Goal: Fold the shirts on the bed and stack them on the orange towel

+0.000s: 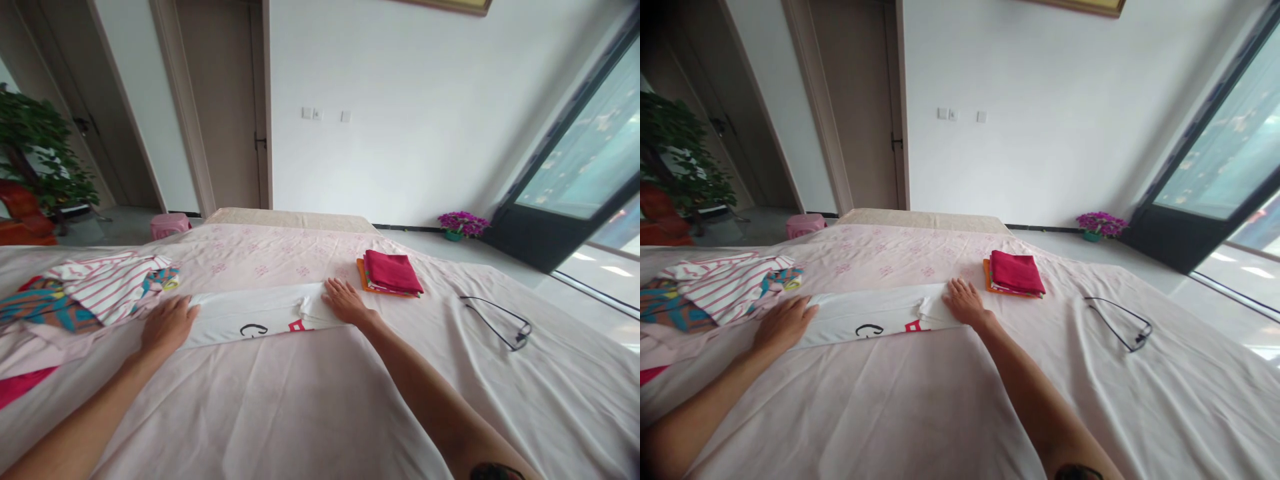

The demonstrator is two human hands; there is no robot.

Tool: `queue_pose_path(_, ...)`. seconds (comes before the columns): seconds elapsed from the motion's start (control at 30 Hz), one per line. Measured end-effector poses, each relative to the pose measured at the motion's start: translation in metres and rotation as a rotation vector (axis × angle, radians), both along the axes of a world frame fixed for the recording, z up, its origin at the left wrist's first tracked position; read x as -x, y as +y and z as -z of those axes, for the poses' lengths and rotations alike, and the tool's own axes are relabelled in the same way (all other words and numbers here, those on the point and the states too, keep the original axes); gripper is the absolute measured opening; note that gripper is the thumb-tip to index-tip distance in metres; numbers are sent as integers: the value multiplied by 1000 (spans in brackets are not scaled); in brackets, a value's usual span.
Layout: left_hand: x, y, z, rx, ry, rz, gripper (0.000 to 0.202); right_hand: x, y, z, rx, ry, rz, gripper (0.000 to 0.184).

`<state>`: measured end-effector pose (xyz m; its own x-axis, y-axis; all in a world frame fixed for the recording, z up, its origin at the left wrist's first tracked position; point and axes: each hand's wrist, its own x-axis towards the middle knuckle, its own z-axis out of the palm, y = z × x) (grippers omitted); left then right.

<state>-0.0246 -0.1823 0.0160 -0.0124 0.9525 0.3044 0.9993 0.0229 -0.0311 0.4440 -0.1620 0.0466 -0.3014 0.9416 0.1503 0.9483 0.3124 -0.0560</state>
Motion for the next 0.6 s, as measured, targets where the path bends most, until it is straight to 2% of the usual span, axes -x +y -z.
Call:
queue_pose_path(0.13,2,-1,-1,3,-6,8,52,-17,6,4,118,-25,122,61)
queue_pose_path(0.23,3,0,-1,20,-32,-2,51,-24,8,-6,63,33,233,57)
queue_pose_path(0.3,1,0,-2,31,-62,-12,51,-18,5,-13,-5,90,258,58)
queue_pose_path(0.37,-2,-1,-3,48,-90,-36,51,-2,-4,-17,-59,117,182,60)
queue_pose_path(0.43,-5,-3,-5,57,-97,-86,53,19,-17,-16,-99,103,20,62)
queue_pose_path(0.5,-6,-5,-6,55,-66,-146,55,41,-31,-9,-124,72,-149,65)
queue_pose_path(0.6,-2,-6,-5,77,-5,-231,59,63,-46,5,-98,51,-237,67)
